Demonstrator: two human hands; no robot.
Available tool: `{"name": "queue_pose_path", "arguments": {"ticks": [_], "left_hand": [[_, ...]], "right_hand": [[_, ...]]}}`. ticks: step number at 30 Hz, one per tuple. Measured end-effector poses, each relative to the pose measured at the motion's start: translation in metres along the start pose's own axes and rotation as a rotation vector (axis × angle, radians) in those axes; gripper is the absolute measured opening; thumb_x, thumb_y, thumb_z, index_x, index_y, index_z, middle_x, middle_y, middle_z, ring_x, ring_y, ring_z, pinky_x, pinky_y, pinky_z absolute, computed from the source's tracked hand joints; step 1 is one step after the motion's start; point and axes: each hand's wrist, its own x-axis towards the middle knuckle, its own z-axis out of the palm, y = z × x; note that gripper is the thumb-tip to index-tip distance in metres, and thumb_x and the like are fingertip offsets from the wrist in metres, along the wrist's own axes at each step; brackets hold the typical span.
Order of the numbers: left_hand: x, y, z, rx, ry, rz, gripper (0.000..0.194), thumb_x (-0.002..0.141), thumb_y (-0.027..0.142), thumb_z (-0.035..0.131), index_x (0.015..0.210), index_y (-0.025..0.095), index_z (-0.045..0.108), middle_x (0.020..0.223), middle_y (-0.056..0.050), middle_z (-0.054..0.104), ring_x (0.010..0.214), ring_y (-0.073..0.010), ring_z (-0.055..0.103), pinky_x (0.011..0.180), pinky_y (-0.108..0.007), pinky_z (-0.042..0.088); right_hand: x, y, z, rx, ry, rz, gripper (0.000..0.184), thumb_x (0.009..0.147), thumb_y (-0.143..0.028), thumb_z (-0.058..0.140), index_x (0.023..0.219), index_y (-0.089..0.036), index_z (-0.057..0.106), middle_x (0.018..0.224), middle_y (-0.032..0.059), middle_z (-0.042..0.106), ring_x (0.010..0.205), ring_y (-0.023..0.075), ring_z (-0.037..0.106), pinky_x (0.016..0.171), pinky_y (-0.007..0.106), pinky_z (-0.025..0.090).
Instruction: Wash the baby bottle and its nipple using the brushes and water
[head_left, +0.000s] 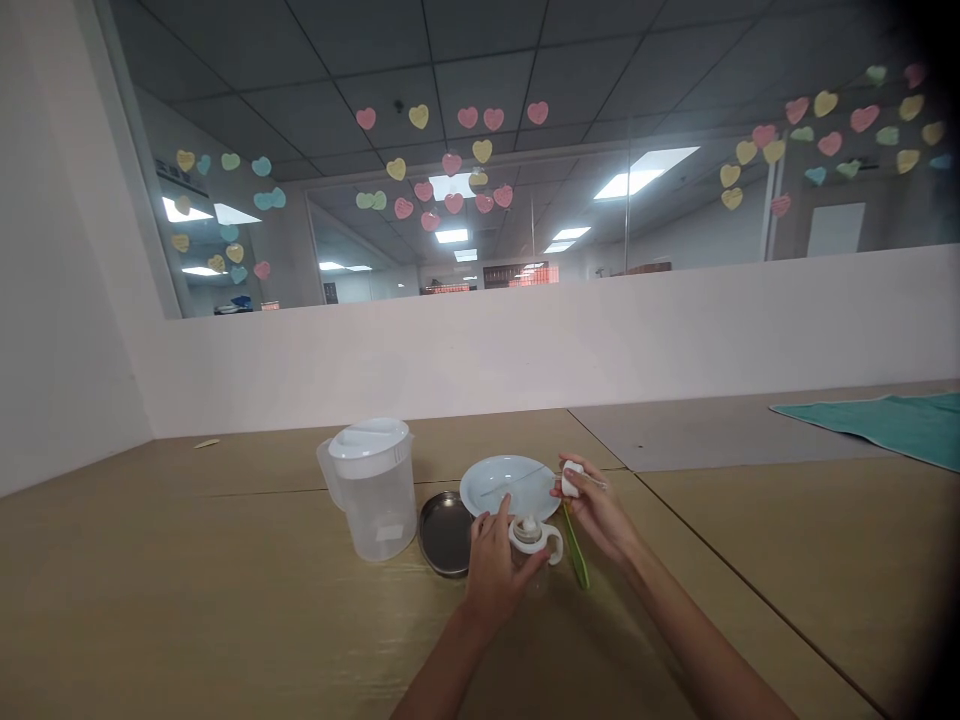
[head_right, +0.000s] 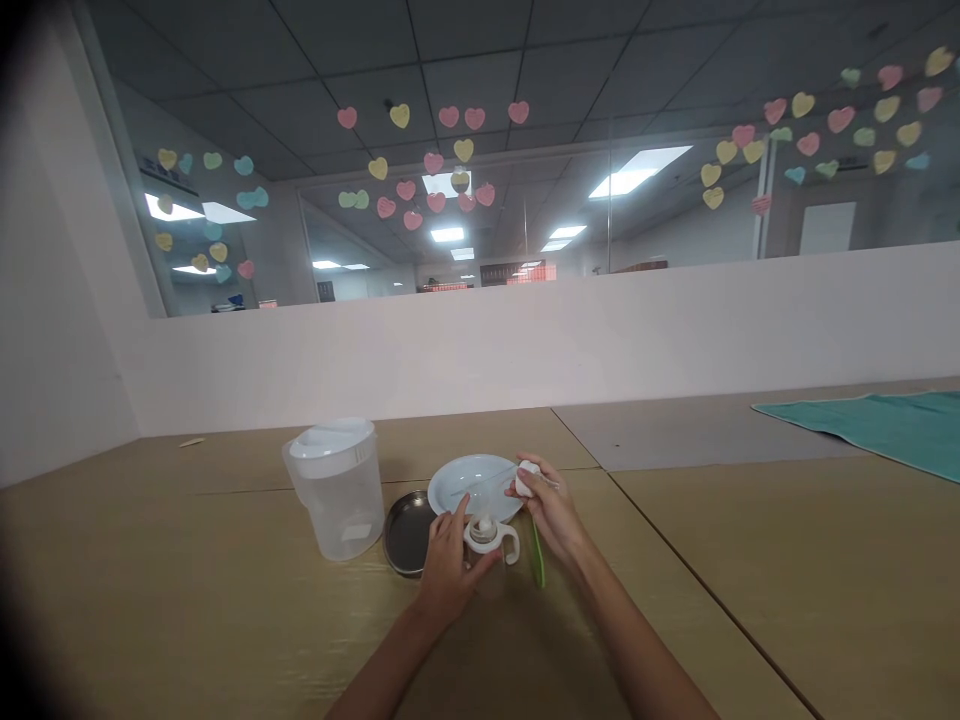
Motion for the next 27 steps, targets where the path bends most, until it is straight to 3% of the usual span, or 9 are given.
{"name": "queue_pose_path", "arguments": {"ticks": [6,19,24,27], "left_hand": [[0.0,-0.001,0.001,0.018,0.017,0.005,0.075,0.079,0.057,0.05,0.137,0.014,0.027,0.109,-0.012,0.061,0.107,-0.0269,0.052,0.097,-0.048,0.031],[0.0,-0.001,-0.001,-0.001,-0.011,-0.006,0.074,0.08,0.057,0.048,0.137,0.015,0.028,0.111,-0.013,0.059,0.107,-0.0269,0.051,0.098,-0.049,0.03],[-0.001,-0.001,-0.001,0.003,-0.007,-0.014,0.074,0.08,0.057,0.048,0.137,0.014,0.028,0.112,-0.013,0.058,0.107,-0.027,0.05,0.098,-0.049,0.03],[-0.001,-0.002,-0.001,0.002,-0.003,-0.01,0.074,0.08,0.057,0.048,0.137,0.015,0.027,0.113,-0.013,0.058,0.108,-0.027,0.05,0.098,-0.049,0.029]], "right_hand": [[0.004,-0.001,-0.001,0.141,0.017,-0.044,0.033,0.06,-0.025,0.077,0.09,-0.02,0.063,0.077,-0.0023,0.061,0.068,0.0101,0.058,0.073,0.026,0.052],[0.013,0.022,-0.015,-0.028,0.176,0.03,0.042,0.054,-0.029,0.079,0.091,-0.02,0.061,0.075,-0.001,0.066,0.073,0.0133,0.063,0.072,0.024,0.051],[0.015,0.031,-0.019,-0.241,0.171,0.004,0.049,0.057,-0.04,0.077,0.099,-0.018,0.062,0.083,0.0026,0.067,0.075,0.0163,0.061,0.067,0.026,0.049],[0.015,0.037,-0.021,-0.478,0.13,-0.117,0.048,0.059,-0.044,0.073,0.098,-0.018,0.063,0.092,0.0042,0.066,0.082,0.0178,0.06,0.072,0.028,0.048]]}}
